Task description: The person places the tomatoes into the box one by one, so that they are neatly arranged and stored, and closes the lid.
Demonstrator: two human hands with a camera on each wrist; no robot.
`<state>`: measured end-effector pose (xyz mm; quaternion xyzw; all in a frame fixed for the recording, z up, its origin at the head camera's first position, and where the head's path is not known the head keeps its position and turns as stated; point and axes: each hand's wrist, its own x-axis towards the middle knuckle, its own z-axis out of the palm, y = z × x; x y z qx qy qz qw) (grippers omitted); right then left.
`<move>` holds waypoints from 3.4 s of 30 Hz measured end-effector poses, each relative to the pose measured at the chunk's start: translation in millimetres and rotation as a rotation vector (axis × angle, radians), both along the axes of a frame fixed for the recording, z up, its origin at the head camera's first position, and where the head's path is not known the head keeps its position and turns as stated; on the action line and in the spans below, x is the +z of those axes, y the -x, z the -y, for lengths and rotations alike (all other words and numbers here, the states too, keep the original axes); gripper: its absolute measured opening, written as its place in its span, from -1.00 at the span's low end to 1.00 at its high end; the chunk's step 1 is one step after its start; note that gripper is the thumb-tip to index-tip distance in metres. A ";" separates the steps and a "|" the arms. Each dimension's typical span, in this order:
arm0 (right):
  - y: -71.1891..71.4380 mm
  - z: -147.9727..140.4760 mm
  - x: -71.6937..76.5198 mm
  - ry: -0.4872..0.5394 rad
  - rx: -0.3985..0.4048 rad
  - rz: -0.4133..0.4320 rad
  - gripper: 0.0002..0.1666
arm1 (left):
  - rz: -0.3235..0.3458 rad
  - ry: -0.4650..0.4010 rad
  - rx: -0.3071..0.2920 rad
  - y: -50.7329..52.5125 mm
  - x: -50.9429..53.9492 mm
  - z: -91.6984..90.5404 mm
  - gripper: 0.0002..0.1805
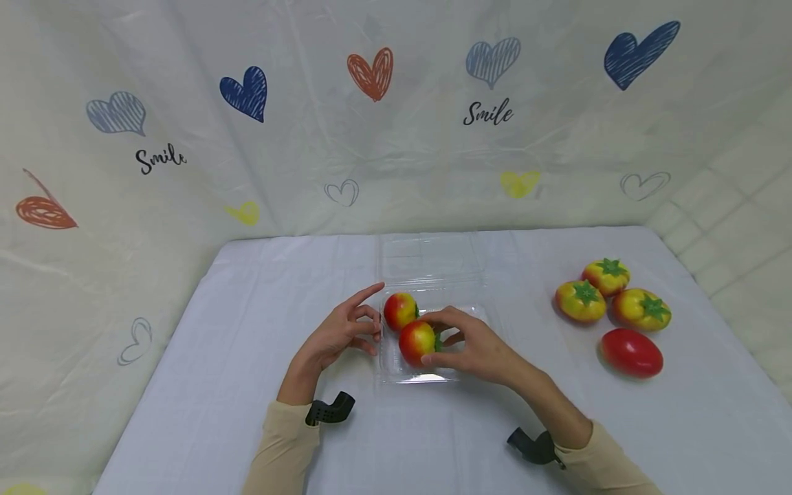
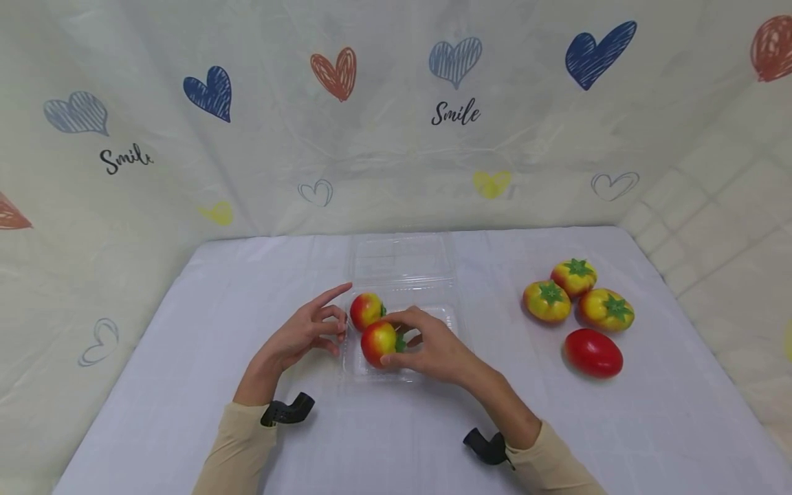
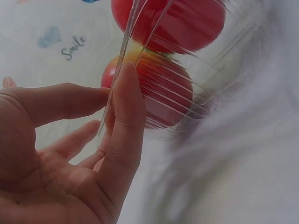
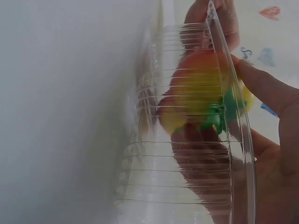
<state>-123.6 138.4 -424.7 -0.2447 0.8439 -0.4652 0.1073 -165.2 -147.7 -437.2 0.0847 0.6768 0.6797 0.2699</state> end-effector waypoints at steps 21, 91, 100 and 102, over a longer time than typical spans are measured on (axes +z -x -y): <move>-1.0 7.0 -3.4 0.003 0.053 0.037 -0.25 | 0.006 -0.008 0.000 1.7 -2.0 -0.6 -0.16; -3.2 19.8 -3.8 0.063 0.064 0.037 -0.40 | -0.011 0.016 0.002 1.6 -4.8 1.2 -0.18; -2.7 20.7 -4.4 0.038 0.085 0.042 -0.35 | -0.007 0.026 0.006 1.5 -3.9 1.5 -0.17; -2.9 20.8 -4.9 0.041 0.082 0.041 -0.36 | -0.005 0.027 0.007 1.3 -4.0 1.4 -0.18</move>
